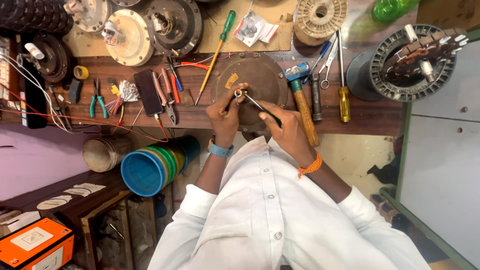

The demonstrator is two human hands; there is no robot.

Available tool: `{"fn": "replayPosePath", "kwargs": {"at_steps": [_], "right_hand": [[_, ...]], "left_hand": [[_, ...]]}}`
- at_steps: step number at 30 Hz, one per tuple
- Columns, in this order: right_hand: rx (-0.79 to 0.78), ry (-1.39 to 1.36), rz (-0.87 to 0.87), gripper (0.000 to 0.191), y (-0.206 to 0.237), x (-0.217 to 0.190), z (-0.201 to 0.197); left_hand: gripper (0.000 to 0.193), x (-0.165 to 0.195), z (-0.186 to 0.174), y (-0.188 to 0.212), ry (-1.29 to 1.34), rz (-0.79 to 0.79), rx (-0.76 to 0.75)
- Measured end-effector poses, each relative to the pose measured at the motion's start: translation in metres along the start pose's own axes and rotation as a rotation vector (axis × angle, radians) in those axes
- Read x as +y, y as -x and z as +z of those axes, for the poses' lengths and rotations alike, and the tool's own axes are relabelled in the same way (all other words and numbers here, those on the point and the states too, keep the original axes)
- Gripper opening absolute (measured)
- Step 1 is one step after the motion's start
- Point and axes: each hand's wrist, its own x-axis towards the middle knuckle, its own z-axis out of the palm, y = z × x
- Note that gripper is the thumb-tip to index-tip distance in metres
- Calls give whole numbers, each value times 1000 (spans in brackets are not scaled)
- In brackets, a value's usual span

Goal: The person works on an electric motor end cover at a workbench, hammering a bearing or bushing into the round metal cover and using a screwdriver to tighten or adjust a fastener on it. They reposition the cover repeatedly and handle small fittings while another person stands nearby at the bench.

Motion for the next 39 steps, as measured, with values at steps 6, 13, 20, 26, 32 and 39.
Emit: {"fn": "replayPosePath", "kwargs": {"at_steps": [6, 13, 20, 26, 32, 39], "right_hand": [[-5, -48, 92, 36, 5, 11, 14], [-348, -1638, 664, 41, 5, 23, 25], [73, 265, -182, 33, 0, 18, 24], [-485, -1498, 695, 42, -31, 15, 5], [-242, 13, 190, 28, -33, -4, 8], [-31, 353, -264, 36, -50, -17, -6]], "left_hand": [[32, 17, -3, -3, -81, 46, -68], [26, 11, 4, 1, -133, -27, 112], [24, -6, -9, 0, 115, -96, 71], [38, -2, -43, -17, 150, -166, -156], [42, -1, -42, -34, -496, 262, -271], [50, -8, -57, -55, -661, 154, -468]]}}
